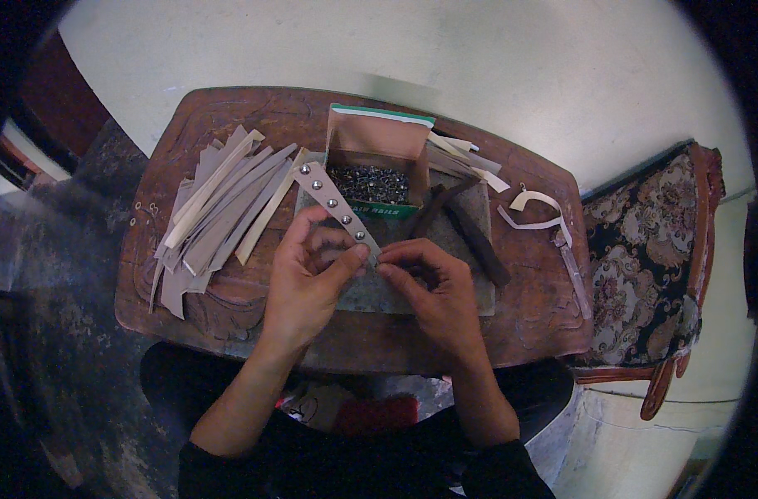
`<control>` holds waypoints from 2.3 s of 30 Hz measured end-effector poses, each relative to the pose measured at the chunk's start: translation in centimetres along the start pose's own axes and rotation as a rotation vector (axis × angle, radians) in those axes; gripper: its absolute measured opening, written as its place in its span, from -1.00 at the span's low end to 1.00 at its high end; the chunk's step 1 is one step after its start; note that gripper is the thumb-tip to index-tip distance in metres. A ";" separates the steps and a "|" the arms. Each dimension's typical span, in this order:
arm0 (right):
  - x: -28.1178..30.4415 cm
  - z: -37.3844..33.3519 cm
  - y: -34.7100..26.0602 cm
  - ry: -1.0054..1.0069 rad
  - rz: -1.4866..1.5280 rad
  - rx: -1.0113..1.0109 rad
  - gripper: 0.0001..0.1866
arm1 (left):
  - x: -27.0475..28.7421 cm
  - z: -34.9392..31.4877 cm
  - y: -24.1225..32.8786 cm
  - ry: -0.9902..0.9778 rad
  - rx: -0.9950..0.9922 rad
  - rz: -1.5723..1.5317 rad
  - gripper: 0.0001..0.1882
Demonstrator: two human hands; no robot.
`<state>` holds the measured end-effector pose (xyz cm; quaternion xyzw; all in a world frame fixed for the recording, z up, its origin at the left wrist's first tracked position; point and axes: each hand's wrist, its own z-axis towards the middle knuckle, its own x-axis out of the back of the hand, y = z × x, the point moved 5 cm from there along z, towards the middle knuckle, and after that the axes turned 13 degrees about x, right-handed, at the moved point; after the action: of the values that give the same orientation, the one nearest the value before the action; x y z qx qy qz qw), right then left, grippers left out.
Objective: The person inserts metal rivets into pre-punched holes on a leather strap, then uses a hammer to secure them. They repeat this process for multiple rivets along the strap.
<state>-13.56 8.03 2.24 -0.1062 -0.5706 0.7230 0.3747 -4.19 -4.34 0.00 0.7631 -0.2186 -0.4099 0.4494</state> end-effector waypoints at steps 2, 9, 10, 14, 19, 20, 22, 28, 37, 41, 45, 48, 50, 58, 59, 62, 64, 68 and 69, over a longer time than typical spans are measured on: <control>-0.1 0.0 0.0 0.000 -0.010 -0.015 -0.84 | 0.0 -0.1 0.0 0.018 0.012 0.012 -0.53; -0.3 0.1 -0.2 0.008 -0.039 0.005 -0.84 | -0.1 -0.2 0.0 0.045 -0.010 0.011 -0.52; -0.3 0.1 -0.1 0.015 -0.046 0.010 -0.84 | -0.1 -0.1 -0.1 0.051 -0.016 0.015 -0.52; -0.4 0.1 -0.4 0.020 -0.075 0.016 -0.83 | 0.0 -0.3 -0.2 0.102 -0.056 0.049 -0.52; -0.4 -0.1 -0.1 0.051 -0.091 0.018 -0.84 | -0.3 -0.6 0.0 0.134 -0.021 0.019 -0.58; -0.5 -0.1 -0.1 0.061 -0.086 0.008 -0.84 | -0.2 -0.6 -0.2 0.140 -0.030 0.011 -0.62; -0.6 0.0 -0.3 0.078 -0.121 0.058 -0.83 | -0.2 -0.6 -0.3 0.153 -0.039 0.031 -0.73; -1.1 0.0 -0.3 0.119 -0.179 0.127 -0.82 | -0.1 -0.7 -0.4 0.192 -0.054 0.044 -0.93; -1.5 -0.2 -0.4 0.170 -0.188 0.151 -0.73 | -0.2 -0.7 -0.7 0.193 -0.054 0.029 -0.94; -1.5 -0.2 -0.6 0.167 -0.194 0.149 -0.75 | -0.1 -0.7 -0.6 0.201 -0.062 0.080 -0.94; -1.4 -0.2 -0.7 0.184 -0.165 0.157 -0.77 | 0.0 -0.6 -1.0 0.215 -0.069 0.064 -0.94; -1.5 -0.2 -0.4 0.194 -0.143 0.156 -0.78 | -0.2 -0.7 -0.8 0.214 -0.041 0.070 -0.93; -1.6 -0.2 -0.4 0.196 -0.157 0.159 -0.80 | 0.0 -0.7 -1.0 0.228 -0.053 0.094 -0.92; -1.9 -0.4 -0.1 0.209 -0.182 0.162 -0.84 | -0.1 -0.6 -1.3 0.238 -0.074 0.099 -0.92; -1.9 -0.5 0.0 0.216 -0.175 0.161 -0.84 | -0.2 -0.7 -1.3 0.240 -0.071 0.098 -0.92; -2.0 -0.6 0.0 0.242 -0.170 0.153 -0.86 | -0.1 -0.6 -1.5 0.258 -0.062 0.126 -0.92; -2.2 -0.7 0.2 0.243 -0.170 0.136 -0.86 | 0.2 -0.5 -1.8 0.263 -0.068 0.137 -0.92; -2.4 -0.7 0.2 0.240 -0.207 0.115 -0.85 | 0.3 -0.5 -2.1 0.260 -0.087 0.140 -0.91; -2.3 -0.7 0.2 0.245 -0.209 0.126 -0.85 | 0.3 -0.5 -2.1 0.261 -0.089 0.144 -0.92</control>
<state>-11.57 7.02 1.20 -0.1098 -0.4820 0.6961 0.5206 -3.73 -3.24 -1.81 0.7716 -0.1941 -0.2831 0.5356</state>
